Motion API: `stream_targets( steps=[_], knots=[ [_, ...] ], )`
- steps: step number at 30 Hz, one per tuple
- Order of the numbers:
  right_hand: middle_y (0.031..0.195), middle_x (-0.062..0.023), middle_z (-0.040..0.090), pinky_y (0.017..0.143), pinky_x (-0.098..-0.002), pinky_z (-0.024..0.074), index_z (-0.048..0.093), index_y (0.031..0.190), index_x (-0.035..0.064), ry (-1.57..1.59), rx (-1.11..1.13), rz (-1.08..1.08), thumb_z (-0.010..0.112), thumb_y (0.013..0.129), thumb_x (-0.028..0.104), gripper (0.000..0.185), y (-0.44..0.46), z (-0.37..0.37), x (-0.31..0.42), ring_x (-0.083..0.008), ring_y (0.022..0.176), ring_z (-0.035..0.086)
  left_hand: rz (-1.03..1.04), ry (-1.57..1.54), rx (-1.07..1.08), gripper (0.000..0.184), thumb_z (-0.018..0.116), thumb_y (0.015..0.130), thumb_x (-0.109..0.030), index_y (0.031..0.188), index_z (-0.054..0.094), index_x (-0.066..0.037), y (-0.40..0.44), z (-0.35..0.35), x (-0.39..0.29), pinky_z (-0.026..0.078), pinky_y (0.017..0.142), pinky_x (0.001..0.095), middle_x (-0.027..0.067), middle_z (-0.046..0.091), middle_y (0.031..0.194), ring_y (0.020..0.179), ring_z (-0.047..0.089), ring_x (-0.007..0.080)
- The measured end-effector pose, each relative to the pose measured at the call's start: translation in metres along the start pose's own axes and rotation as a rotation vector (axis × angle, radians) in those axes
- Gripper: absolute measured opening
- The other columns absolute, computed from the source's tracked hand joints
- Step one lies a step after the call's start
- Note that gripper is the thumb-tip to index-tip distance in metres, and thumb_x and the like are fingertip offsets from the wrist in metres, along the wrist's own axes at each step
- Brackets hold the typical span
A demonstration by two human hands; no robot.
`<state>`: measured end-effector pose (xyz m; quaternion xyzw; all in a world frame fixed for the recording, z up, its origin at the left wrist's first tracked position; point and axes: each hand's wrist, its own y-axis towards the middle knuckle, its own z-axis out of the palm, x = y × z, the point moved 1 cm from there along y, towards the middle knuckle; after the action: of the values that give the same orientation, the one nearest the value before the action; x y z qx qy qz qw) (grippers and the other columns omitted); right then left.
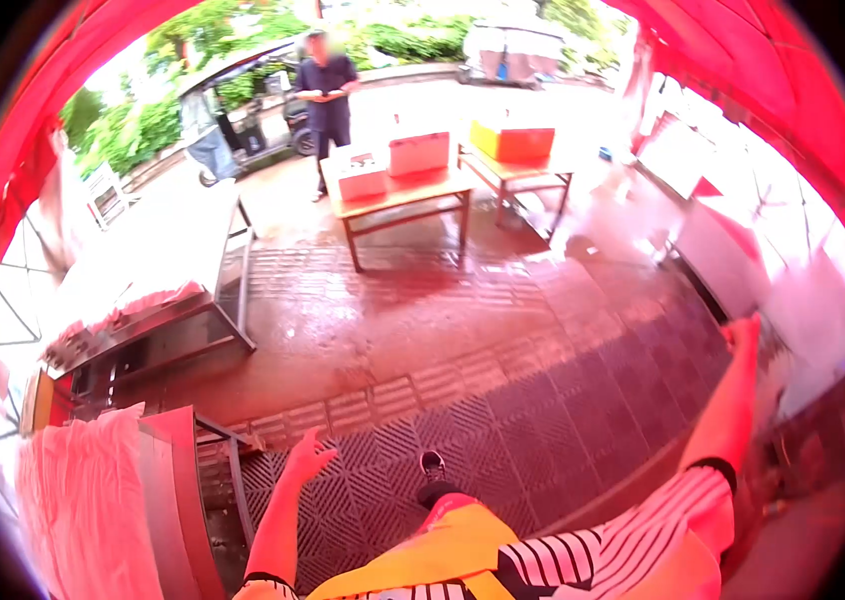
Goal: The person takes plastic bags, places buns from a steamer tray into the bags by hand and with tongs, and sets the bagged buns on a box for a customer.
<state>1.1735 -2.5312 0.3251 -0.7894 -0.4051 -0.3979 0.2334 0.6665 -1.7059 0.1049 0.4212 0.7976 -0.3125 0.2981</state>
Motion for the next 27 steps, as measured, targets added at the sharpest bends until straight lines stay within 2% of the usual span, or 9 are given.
stream_targets(
  steps=[2, 5, 10, 12, 14, 21, 22, 25, 27],
  knots=[
    [0.048, -0.0060, 0.047, 0.033, -0.0308, 0.0335, 0.053, 0.080, 0.0076, 0.064, -0.030, 0.010, 0.049, 0.082, 0.014, 0.008, 0.033, 0.049, 0.011, -0.0148, 0.035, 0.040, -0.171, -0.094, 0.024, 0.078, 0.072, 0.075, -0.032, 0.136, 0.034, 0.000, 0.066, -0.010, 0.020, 0.050, 0.076, 0.0370, 0.0184, 0.062, 0.101, 0.091, 0.062, 0.0287],
    [0.053, -0.0095, 0.052, 0.031, -0.0285, 0.0316, 0.047, 0.102, 0.0111, 0.254, 0.002, 0.059, 0.042, 0.088, 0.017, 0.016, 0.072, 0.172, 0.038, -0.0165, 0.035, 0.042, -0.301, 0.045, -0.077, 0.083, 0.072, 0.075, -0.032, 0.138, 0.029, 0.000, 0.166, -0.009, 0.131, 0.051, 0.081, 0.0351, 0.0202, 0.060, 0.105, 0.091, 0.064, 0.0275],
    [0.057, -0.0173, 0.054, 0.030, -0.0334, 0.0343, 0.013, 0.142, 0.0205, 0.005, 0.108, 0.062, 0.035, 0.089, 0.007, 0.059, 0.073, 0.458, 0.073, -0.0212, 0.035, 0.047, -1.003, -0.394, -0.240, 0.075, 0.073, 0.076, -0.024, 0.135, 0.032, 0.000, 0.167, -0.047, 0.204, 0.052, 0.048, 0.0473, 0.0255, 0.058, 0.100, 0.073, 0.064, 0.0417],
    [0.071, -0.0180, 0.061, 0.035, -0.0364, 0.0412, 0.030, 0.136, 0.0064, -0.381, 0.353, -0.134, 0.052, 0.083, 0.001, 0.057, 0.019, 0.563, 0.145, -0.0238, 0.043, 0.052, -1.085, -0.532, -0.288, 0.064, 0.072, 0.078, -0.022, 0.126, 0.035, -0.002, 0.173, -0.065, 0.230, 0.051, 0.044, 0.0463, 0.0234, 0.056, 0.094, 0.064, 0.062, 0.0391],
    [0.073, -0.0173, 0.061, 0.039, -0.0369, 0.0444, 0.037, 0.132, 0.0049, -0.213, 0.600, -0.234, 0.060, 0.077, -0.003, 0.060, -0.006, 0.689, 0.168, -0.0239, 0.048, 0.057, -1.141, -0.604, -0.354, 0.051, 0.072, 0.079, -0.020, 0.114, 0.040, -0.001, 0.170, -0.077, 0.254, 0.052, 0.044, 0.0448, 0.0204, 0.054, 0.085, 0.055, 0.059, 0.0333],
    [0.086, -0.0169, 0.067, 0.052, -0.0360, 0.0521, 0.047, 0.127, 0.0059, -0.740, 1.073, -0.811, 0.070, 0.073, 0.004, 0.059, -0.161, 1.037, 0.261, -0.0200, 0.059, 0.064, -1.183, -0.756, -0.546, 0.044, 0.075, 0.076, -0.022, 0.106, 0.054, 0.002, 0.379, -0.163, 0.342, 0.050, 0.045, 0.0456, 0.0195, 0.059, 0.091, 0.065, 0.059, 0.0334],
    [0.091, -0.0178, 0.066, 0.058, -0.0393, 0.0526, 0.050, 0.123, 0.0057, -0.606, 0.881, -1.275, 0.075, 0.070, 0.014, 0.060, -0.188, 1.056, 0.261, -0.0242, 0.070, 0.065, -1.132, -0.655, -0.520, 0.043, 0.075, 0.076, -0.022, 0.105, 0.054, 0.002, 0.455, -0.189, 0.351, 0.050, 0.043, 0.0444, 0.0191, 0.059, 0.090, 0.062, 0.058, 0.0324],
    [0.090, -0.0169, 0.066, 0.070, -0.0417, 0.0511, 0.062, 0.102, 0.0044, -1.233, 1.224, -0.937, 0.071, 0.073, 0.034, 0.043, -0.210, 1.146, 0.243, -0.0301, 0.081, 0.064, -0.993, -0.444, -0.386, 0.045, 0.074, 0.076, -0.025, 0.104, 0.055, 0.004, 0.675, -0.232, 0.339, 0.049, 0.043, 0.0429, 0.0196, 0.059, 0.087, 0.058, 0.059, 0.0301],
    [0.086, -0.0143, 0.068, 0.069, -0.0399, 0.0515, 0.067, 0.090, 0.0027, -1.104, 1.399, -0.641, 0.070, 0.074, 0.033, 0.035, -0.231, 1.168, 0.259, -0.0296, 0.078, 0.065, -0.662, -0.226, -0.237, 0.065, 0.075, 0.072, -0.033, 0.117, 0.050, 0.007, 0.809, -0.293, 0.230, 0.053, 0.067, 0.0396, 0.0249, 0.061, 0.101, 0.079, 0.064, 0.0298]
  ],
)
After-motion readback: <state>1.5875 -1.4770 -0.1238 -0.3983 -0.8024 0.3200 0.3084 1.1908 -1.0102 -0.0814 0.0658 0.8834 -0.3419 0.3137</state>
